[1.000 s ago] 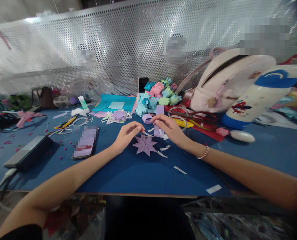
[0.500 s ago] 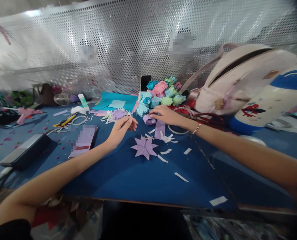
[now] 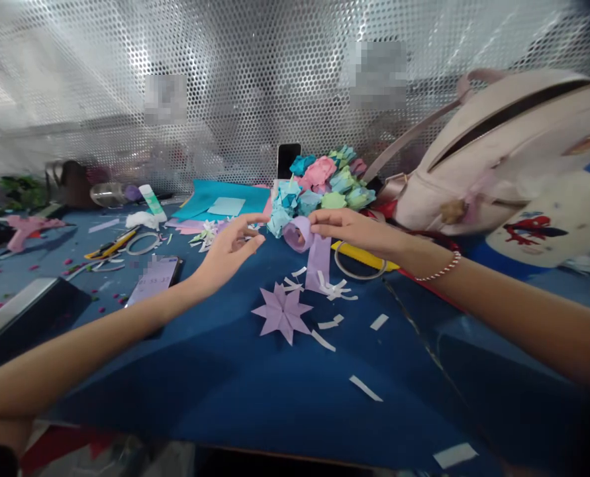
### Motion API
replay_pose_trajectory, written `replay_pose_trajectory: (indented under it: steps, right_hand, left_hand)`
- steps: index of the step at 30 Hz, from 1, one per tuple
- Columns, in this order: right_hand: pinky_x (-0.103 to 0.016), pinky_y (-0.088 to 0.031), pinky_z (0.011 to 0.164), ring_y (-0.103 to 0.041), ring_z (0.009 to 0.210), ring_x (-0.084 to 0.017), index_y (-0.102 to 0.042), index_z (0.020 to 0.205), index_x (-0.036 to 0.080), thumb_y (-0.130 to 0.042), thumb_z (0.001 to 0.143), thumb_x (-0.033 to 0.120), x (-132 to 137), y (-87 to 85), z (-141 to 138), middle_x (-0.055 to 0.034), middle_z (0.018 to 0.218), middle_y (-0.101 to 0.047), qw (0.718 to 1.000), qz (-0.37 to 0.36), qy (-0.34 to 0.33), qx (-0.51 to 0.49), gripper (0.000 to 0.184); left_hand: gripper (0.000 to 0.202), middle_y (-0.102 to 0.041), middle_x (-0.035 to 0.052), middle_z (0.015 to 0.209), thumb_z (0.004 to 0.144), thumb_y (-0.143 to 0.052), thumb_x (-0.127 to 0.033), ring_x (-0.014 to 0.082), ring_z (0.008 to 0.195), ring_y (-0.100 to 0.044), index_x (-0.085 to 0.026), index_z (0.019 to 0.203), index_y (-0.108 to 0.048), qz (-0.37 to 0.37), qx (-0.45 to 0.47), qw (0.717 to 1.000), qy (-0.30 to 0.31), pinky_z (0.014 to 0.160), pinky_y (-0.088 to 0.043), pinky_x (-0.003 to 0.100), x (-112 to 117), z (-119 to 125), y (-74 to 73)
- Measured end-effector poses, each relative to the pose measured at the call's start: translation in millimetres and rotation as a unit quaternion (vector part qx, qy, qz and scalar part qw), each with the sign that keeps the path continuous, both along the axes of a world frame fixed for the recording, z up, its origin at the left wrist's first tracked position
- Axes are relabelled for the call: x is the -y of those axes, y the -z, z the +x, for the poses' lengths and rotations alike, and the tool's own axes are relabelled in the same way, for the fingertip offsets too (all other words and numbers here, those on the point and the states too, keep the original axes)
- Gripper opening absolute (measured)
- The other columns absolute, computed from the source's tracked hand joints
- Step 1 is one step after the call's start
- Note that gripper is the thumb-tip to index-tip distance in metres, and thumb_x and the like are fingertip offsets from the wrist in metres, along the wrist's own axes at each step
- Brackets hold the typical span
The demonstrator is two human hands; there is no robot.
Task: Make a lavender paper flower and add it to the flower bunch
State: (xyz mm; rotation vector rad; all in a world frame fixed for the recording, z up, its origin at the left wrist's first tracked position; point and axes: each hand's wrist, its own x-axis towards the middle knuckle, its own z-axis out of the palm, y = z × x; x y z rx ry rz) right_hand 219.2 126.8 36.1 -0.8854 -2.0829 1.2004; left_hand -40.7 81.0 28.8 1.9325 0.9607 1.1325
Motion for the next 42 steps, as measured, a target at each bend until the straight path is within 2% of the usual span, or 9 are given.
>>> replay_pose_trajectory:
  steps: [4,10,17,21,26,31,35,39,42]
  right_hand:
    - [-0.031,-0.039,0.077,-0.057,0.087,-0.018,-0.061,0.088,0.019,-0.061,0.09,0.046,16.8,-0.2,-5.6,-0.0041,0.09,-0.066,0.994,-0.05,-0.044,-0.084,0.028]
    - [-0.029,-0.044,0.075,-0.056,0.075,-0.013,-0.059,0.086,0.021,-0.067,0.09,0.042,60.6,6.4,-15.2,0.0008,0.078,-0.06,0.949,-0.217,-0.056,-0.222,0.023]
    - [-0.029,-0.05,0.077,-0.058,0.082,-0.014,-0.063,0.09,0.021,-0.072,0.083,0.044,101.8,26.2,-34.6,-0.0026,0.092,-0.062,0.864,-0.412,-0.043,-0.287,0.025]
    - [-0.02,-0.047,0.067,-0.051,0.072,-0.009,-0.064,0.095,0.022,-0.087,0.069,0.035,111.3,19.6,-43.3,0.0014,0.086,-0.058,0.859,-0.404,-0.078,-0.305,0.037]
    - [-0.017,-0.045,0.068,-0.048,0.066,-0.007,-0.061,0.084,0.02,-0.082,0.077,0.035,104.2,21.0,-47.6,0.0043,0.074,-0.052,0.866,-0.378,-0.08,-0.317,0.026]
    - [-0.02,-0.044,0.066,-0.049,0.065,-0.008,-0.061,0.082,0.02,-0.077,0.081,0.042,90.2,15.0,-43.3,0.0037,0.071,-0.053,0.915,-0.289,-0.071,-0.271,0.028]
    - [-0.023,-0.043,0.062,-0.05,0.065,-0.011,-0.061,0.084,0.02,-0.06,0.094,0.043,82.9,1.0,-33.0,0.0008,0.073,-0.055,0.982,-0.088,-0.058,-0.157,0.026]
    - [-0.029,-0.049,0.075,-0.058,0.086,-0.017,-0.063,0.088,0.022,-0.047,0.1,0.031,83.4,-1.2,-20.8,-0.0057,0.096,-0.059,0.987,0.155,-0.02,-0.035,0.021]
    - [-0.027,-0.05,0.069,-0.058,0.083,-0.016,-0.065,0.093,0.026,-0.044,0.096,0.016,86.5,4.1,-14.1,-0.0058,0.098,-0.058,0.963,0.27,-0.012,0.016,0.024]
  left_hand:
    - [0.039,-0.06,0.0105,0.124,0.089,-0.063,-0.04,0.0139,0.078,-0.059,-0.021,0.123,-0.058,-0.115,0.076,0.987,0.078,0.066,-0.047,0.028,-4.6,17.9,-7.0]
    - [0.042,-0.056,0.001,0.075,0.082,-0.069,-0.056,0.0062,0.056,-0.042,-0.015,0.088,-0.063,-0.39,0.201,0.88,0.183,0.053,-0.033,0.022,29.2,31.1,0.8]
    - [0.04,-0.058,0.0008,0.074,0.078,-0.077,-0.048,0.0093,0.067,-0.056,-0.016,0.073,-0.055,-0.41,0.297,0.849,0.153,0.067,-0.046,0.022,65.1,23.3,12.9]
    - [0.037,-0.064,0.0026,0.081,0.078,-0.077,-0.049,0.0126,0.077,-0.061,-0.018,0.08,-0.059,-0.398,0.33,0.847,0.125,0.076,-0.05,0.025,70.5,17.9,16.2]
    - [0.04,-0.058,-0.0002,0.07,0.075,-0.079,-0.051,0.0098,0.066,-0.055,-0.017,0.074,-0.056,-0.401,0.329,0.844,0.138,0.066,-0.048,0.022,72.9,15.3,12.4]
    - [0.041,-0.052,-0.002,0.064,0.08,-0.074,-0.05,0.007,0.058,-0.046,-0.016,0.067,-0.054,-0.376,0.292,0.867,0.146,0.057,-0.041,0.019,64.5,12.0,6.6]
    - [0.028,-0.058,-0.0002,0.068,0.086,-0.068,-0.043,0.0091,0.06,-0.052,-0.016,0.08,-0.065,-0.291,0.196,0.928,0.126,0.059,-0.044,0.021,55.5,4.8,1.6]
    - [0.015,-0.067,0.0046,0.08,0.091,-0.063,-0.03,0.0148,0.073,-0.061,-0.018,0.084,-0.069,-0.083,0.039,0.995,0.051,0.066,-0.05,0.026,54.8,-1.8,-4.6]
    - [0.012,-0.069,0.0066,0.094,0.092,-0.061,-0.021,0.0163,0.083,-0.064,-0.021,0.086,-0.071,0.12,-0.066,0.99,0.034,0.072,-0.053,0.029,59.0,-4.2,-6.7]
